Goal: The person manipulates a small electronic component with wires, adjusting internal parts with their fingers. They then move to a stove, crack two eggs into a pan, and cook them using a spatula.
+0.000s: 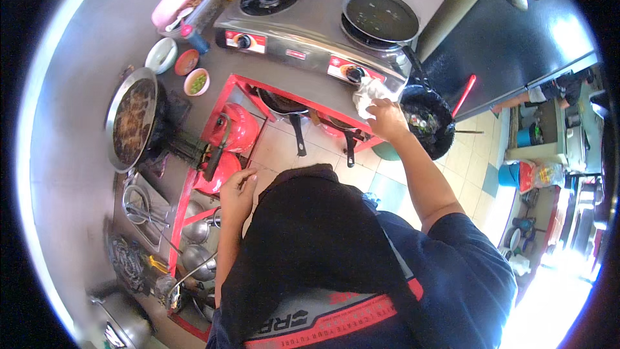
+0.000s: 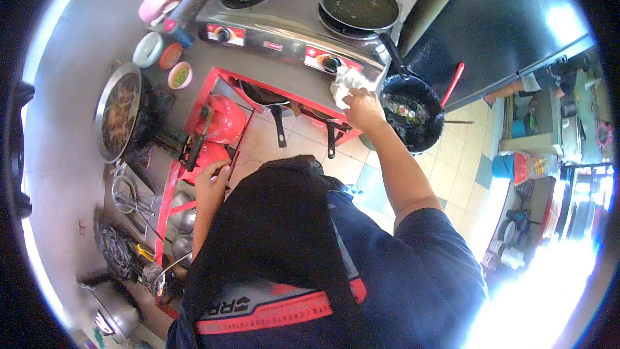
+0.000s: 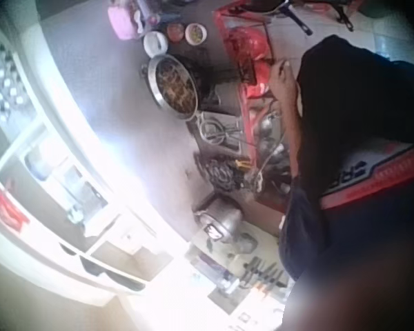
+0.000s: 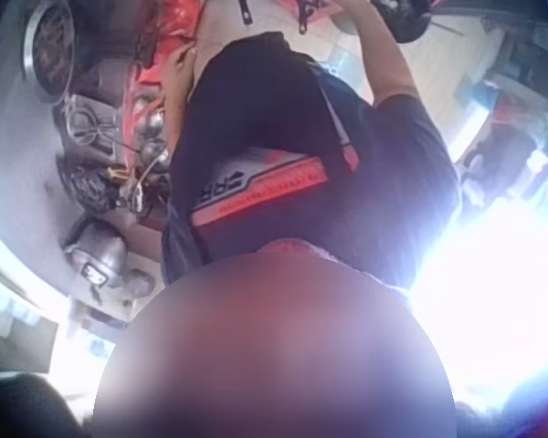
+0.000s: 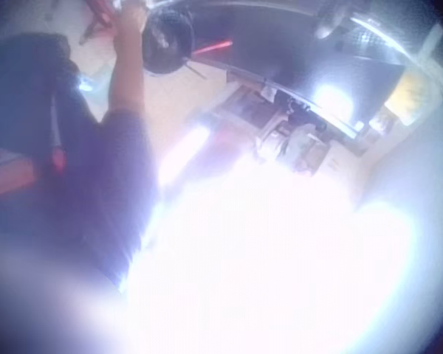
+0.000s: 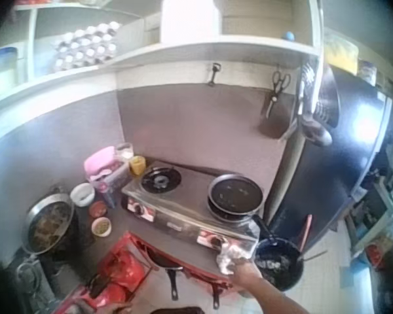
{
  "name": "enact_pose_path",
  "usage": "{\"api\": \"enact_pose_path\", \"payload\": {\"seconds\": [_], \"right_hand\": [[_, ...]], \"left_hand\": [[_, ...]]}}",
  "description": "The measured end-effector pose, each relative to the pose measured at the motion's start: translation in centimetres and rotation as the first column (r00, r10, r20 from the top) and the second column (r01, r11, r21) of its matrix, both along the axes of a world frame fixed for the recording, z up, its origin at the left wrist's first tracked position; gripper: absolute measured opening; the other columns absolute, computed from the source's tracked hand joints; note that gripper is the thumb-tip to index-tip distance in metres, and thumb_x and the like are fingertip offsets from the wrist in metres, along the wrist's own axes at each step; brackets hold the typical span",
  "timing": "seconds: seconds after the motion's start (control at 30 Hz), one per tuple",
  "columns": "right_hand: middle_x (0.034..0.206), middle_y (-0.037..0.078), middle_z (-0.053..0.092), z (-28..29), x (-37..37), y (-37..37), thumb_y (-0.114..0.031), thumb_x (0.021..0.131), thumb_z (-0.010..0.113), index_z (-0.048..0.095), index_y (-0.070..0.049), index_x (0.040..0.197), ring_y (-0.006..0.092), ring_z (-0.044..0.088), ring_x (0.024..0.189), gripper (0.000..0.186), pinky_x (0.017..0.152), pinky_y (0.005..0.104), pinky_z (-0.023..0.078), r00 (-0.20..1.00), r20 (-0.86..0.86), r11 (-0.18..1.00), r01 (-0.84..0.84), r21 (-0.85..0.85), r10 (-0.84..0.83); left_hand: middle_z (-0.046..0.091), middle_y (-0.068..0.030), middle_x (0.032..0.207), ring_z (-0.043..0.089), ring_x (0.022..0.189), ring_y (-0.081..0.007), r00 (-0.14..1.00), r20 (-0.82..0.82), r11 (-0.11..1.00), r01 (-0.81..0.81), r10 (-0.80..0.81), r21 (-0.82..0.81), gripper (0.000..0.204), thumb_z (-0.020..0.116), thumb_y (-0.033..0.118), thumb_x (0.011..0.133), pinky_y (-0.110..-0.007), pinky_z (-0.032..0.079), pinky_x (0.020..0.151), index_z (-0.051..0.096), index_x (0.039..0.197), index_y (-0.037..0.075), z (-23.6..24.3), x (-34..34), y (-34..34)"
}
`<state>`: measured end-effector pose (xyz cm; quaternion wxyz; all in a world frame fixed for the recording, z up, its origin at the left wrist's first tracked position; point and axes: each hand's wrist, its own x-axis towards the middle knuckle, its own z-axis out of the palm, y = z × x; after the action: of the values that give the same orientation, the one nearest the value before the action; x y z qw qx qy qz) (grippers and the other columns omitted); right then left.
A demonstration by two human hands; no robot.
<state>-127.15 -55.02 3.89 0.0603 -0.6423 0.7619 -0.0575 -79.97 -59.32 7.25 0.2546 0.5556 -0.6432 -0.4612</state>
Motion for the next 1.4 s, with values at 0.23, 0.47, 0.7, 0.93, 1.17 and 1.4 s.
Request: {"api": "enact_pose_path", "payload": {"seconds": [0.23,0.47,0.7,0.93,1.17,1.4], "right_hand": [[0.144,0.011,0.064,-6.4,1.1,1.5,-0.03,0.088,0.083,0.071,-0.011,0.132,0.0349,0.054,0.141,0.05,0.113,0.0563,0.046,0.988,-0.041,0.98,0.142,-0.136,-0.148],[0.139,0.025,0.066,0.9,8.6,-0.9,-0.024,0.092,0.078,0.066,-0.002,0.142,0.044,0.067,0.121,0.056,0.107,0.0514,0.051,0.779,0.604,0.946,0.042,-0.322,0.171],[0.123,0.021,0.072,4.3,17.1,-4.3,-0.033,0.104,0.066,0.07,0.001,0.129,0.0342,0.07,0.11,0.043,0.096,0.0453,0.053,0.416,0.909,0.986,-0.133,0.1,-0.036],[0.107,0.016,0.079,2.4,14.0,-6.1,-0.041,0.115,0.054,0.074,0.004,0.116,0.0245,0.073,0.098,0.05,0.085,0.0392,0.054,0.651,0.745,0.948,-0.123,0.295,-0.147],[0.098,0.014,0.08,2.5,11.9,-9.2,-0.029,0.111,0.062,0.078,0.003,0.108,0.0249,0.073,0.091,0.036,0.083,0.0388,0.054,0.719,0.692,0.982,-0.077,0.174,-0.066],[0.103,0.014,0.079,3.3,14.3,-11.4,-0.022,0.106,0.071,0.078,0.002,0.114,0.0207,0.068,0.093,0.026,0.087,0.0374,0.053,0.656,0.754,0.959,-0.222,0.174,0.015]], "left_hand": [[0.079,-0.0081,0.11,0.073,0.096,-0.017,0.988,0.086,0.99,0.117,-0.125,0.083,0.027,0.074,0.019,0.104,-0.036,0.061,0.083,0.077,0.125,0.003,-3.3,-0.6,-3.3],[0.066,-0.0145,0.151,0.06,0.141,-0.0287,0.907,-0.143,0.908,0.41,-0.396,0.09,0.052,0.062,0.044,0.112,-0.044,0.047,0.119,0.065,0.15,0.009,-1.6,-0.1,-6.7],[0.051,-0.0165,0.164,0.047,0.15,-0.0313,0.763,-0.329,0.813,0.582,-0.556,-0.023,0.062,0.059,0.045,0.111,-0.045,0.029,0.131,0.056,0.155,0.001,3.2,2.5,-10.5],[0.076,-0.0172,0.123,0.073,0.113,-0.0302,0.999,-0.051,0.957,-0.03,0.015,-0.29,0.038,0.068,0.034,0.107,-0.045,0.057,0.1,0.075,0.128,0.004,4.1,9.0,-11.0],[0.077,-0.0192,0.109,0.074,0.104,-0.0383,0.285,0.434,0.483,-0.744,0.855,-0.462,0.037,0.076,0.037,0.098,-0.051,0.057,0.093,0.074,0.11,0.002,6.1,25.5,-7.3],[0.071,-0.0292,0.135,0.068,0.125,-0.0503,0.157,0.769,0.393,-0.91,0.62,-0.131,0.059,0.074,0.051,0.097,-0.059,0.053,0.106,0.07,0.125,0.0,-3.1,34.0,0.1]]}}
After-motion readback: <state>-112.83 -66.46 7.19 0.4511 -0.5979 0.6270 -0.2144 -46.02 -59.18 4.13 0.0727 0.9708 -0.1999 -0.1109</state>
